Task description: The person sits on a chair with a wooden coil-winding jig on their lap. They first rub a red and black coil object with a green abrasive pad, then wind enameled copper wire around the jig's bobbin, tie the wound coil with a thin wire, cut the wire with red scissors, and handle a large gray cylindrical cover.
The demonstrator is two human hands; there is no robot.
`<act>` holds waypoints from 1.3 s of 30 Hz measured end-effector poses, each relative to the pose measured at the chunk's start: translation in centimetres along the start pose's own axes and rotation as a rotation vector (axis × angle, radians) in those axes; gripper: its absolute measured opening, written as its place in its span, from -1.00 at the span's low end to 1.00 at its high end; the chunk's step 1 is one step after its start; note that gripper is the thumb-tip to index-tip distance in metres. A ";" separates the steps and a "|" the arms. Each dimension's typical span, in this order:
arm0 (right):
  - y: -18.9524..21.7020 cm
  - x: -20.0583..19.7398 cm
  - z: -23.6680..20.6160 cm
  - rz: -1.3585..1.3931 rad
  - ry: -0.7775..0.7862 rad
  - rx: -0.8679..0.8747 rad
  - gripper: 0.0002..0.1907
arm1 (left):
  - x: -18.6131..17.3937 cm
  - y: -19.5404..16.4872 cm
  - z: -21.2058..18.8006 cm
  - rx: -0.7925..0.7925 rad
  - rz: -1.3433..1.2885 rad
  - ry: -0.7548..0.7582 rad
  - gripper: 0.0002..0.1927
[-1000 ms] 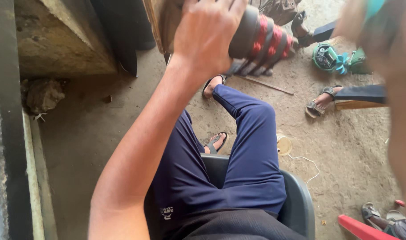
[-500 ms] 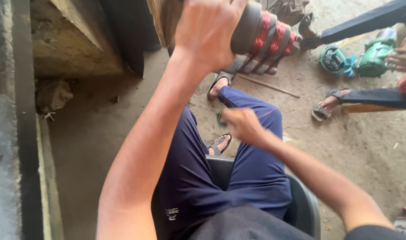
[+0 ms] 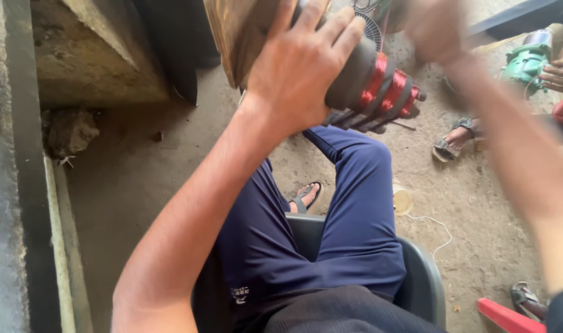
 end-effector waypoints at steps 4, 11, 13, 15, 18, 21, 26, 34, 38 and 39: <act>7.3 11.0 -8.6 0.107 0.145 -0.116 -0.82 | 0.3 0.4 -0.8 -0.050 -0.026 -0.019 -0.19; 16.5 3.1 -18.9 0.507 0.453 0.044 -0.88 | 3.0 1.7 2.1 -0.155 -0.033 0.263 -0.45; 14.0 -4.3 -16.3 0.524 0.175 -0.199 -0.76 | 3.3 1.2 2.4 -0.130 -0.039 0.322 -0.49; 9.3 -9.9 -13.3 0.511 0.033 -0.208 -0.77 | 3.2 0.6 2.5 -0.096 -0.057 0.283 -0.44; 1.5 -12.6 -7.7 0.371 -0.114 -0.081 -0.78 | 2.1 -0.7 1.6 -0.063 -0.056 0.118 -0.25; -1.6 -6.5 -3.1 0.081 -0.061 0.000 -0.80 | 1.0 -1.4 0.7 -0.028 0.019 0.053 -0.18; 5.2 8.7 -5.7 0.064 0.122 -0.058 -0.82 | 0.3 -1.0 -0.3 -0.051 0.004 0.041 -0.20; 16.8 2.8 -18.4 0.623 0.399 -0.112 -0.92 | 2.4 1.6 0.9 -0.172 -0.038 0.174 -0.47; 10.8 -9.4 -14.6 0.659 0.204 -0.252 -0.77 | 2.4 1.2 1.5 -0.176 -0.048 0.216 -0.45; 8.2 -11.4 -12.9 0.673 0.111 -0.212 -0.78 | 2.1 0.9 1.5 -0.153 -0.061 0.176 -0.40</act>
Point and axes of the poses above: each hand's wrist, its own z-axis towards the middle knuckle, its own x-axis out of the palm, y = z × x, the point moved 3 cm from there along z, towards the middle knuckle
